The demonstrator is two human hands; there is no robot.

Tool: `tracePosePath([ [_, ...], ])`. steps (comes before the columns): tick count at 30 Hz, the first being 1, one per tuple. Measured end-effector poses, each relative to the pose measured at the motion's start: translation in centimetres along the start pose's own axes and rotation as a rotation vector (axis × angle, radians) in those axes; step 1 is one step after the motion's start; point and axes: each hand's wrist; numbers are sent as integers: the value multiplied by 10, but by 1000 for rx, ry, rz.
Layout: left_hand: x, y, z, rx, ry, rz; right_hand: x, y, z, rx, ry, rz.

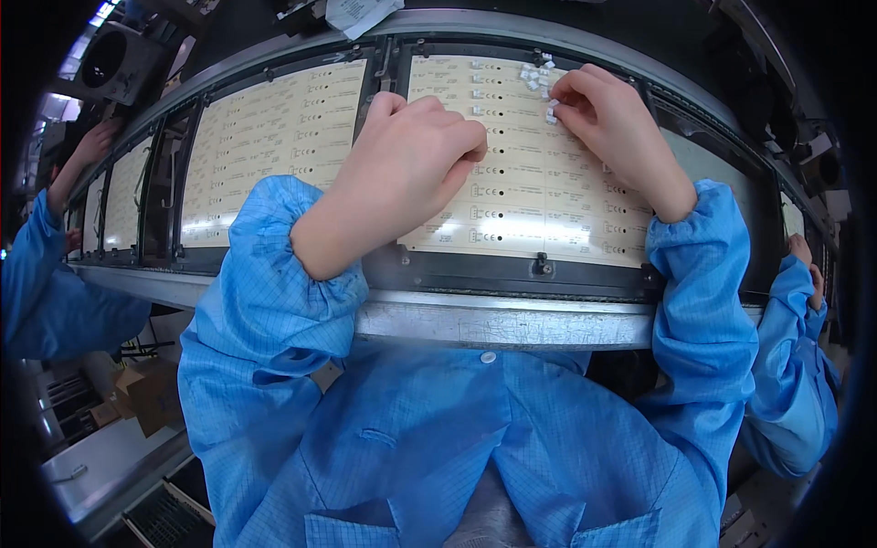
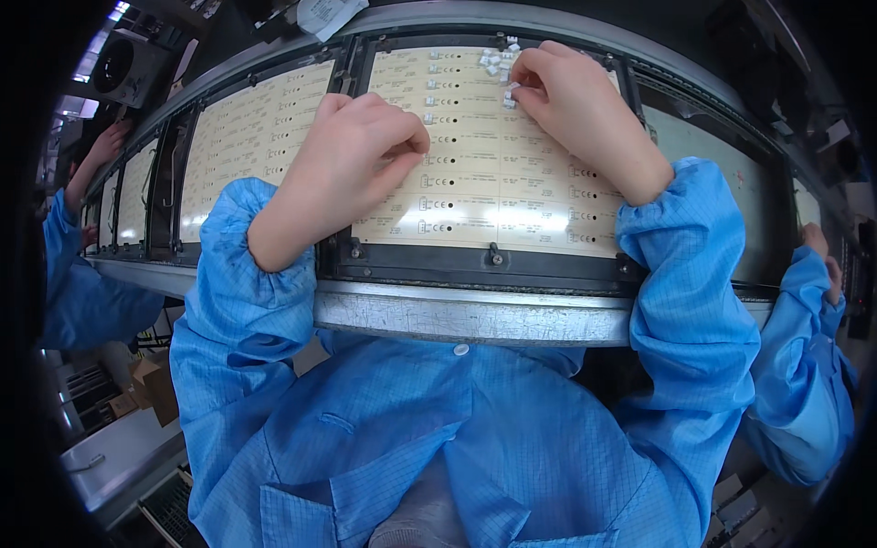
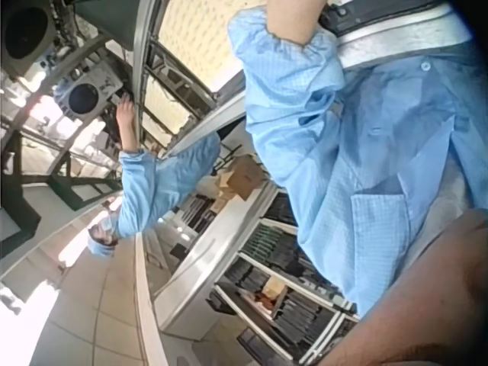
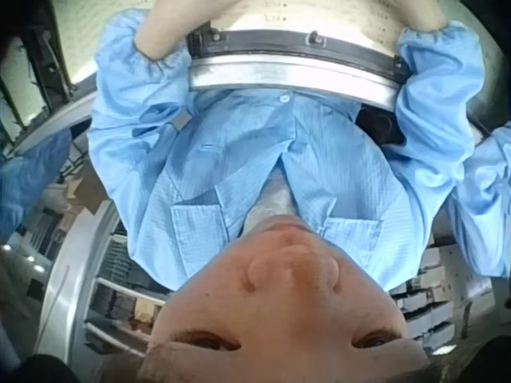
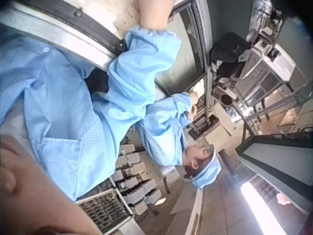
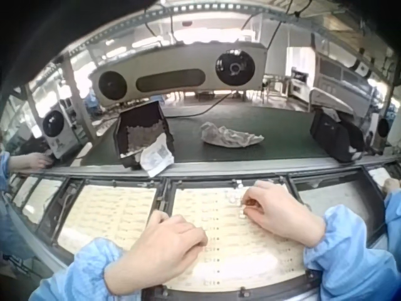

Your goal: Inspecting and sorting small white electronic components on a grid-patterned panel along an assembly line.

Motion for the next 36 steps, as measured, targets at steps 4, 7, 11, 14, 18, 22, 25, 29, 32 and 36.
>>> tracePosePath([
  [4, -2, -2, -3, -9, -44, 1, 2, -3, -2, -11, 23, 3],
  [7, -3, -3, -4, -10, -20, 16, 0, -4, -10, 28, 17, 20],
  [11, -1, -2, -3, -23, -30, 12, -8, 6, -16, 113, 112, 22],
  [14, -2, 0, -3, 28, -21, 86, -14, 17, -24, 103, 65, 42],
  [18, -4, 4, 1, 131, -6, 115, -15, 15, -32, 203, 32, 40],
  [22, -1, 15, 5, 237, -25, 90, -23, 20, -42, 273, -42, 37],
  [25, 23, 13, -9, 165, -103, 15, -32, 24, -48, 253, -64, 69],
  [29, 71, -14, 13, 138, 63, -2, -39, 21, -49, 263, -135, 105],
  [32, 92, -21, 27, 199, 54, 22, -46, 14, -58, 342, -145, 178],
  [36, 99, -27, 40, 238, 48, 45, -59, 13, -62, 216, -91, 96],
])
Point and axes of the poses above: each hand's wrist, its own x-axis towards the middle knuckle, its own z-axis out of the palm, y = z × x, and after that the axes turned 15 degrees about -x, right-handed
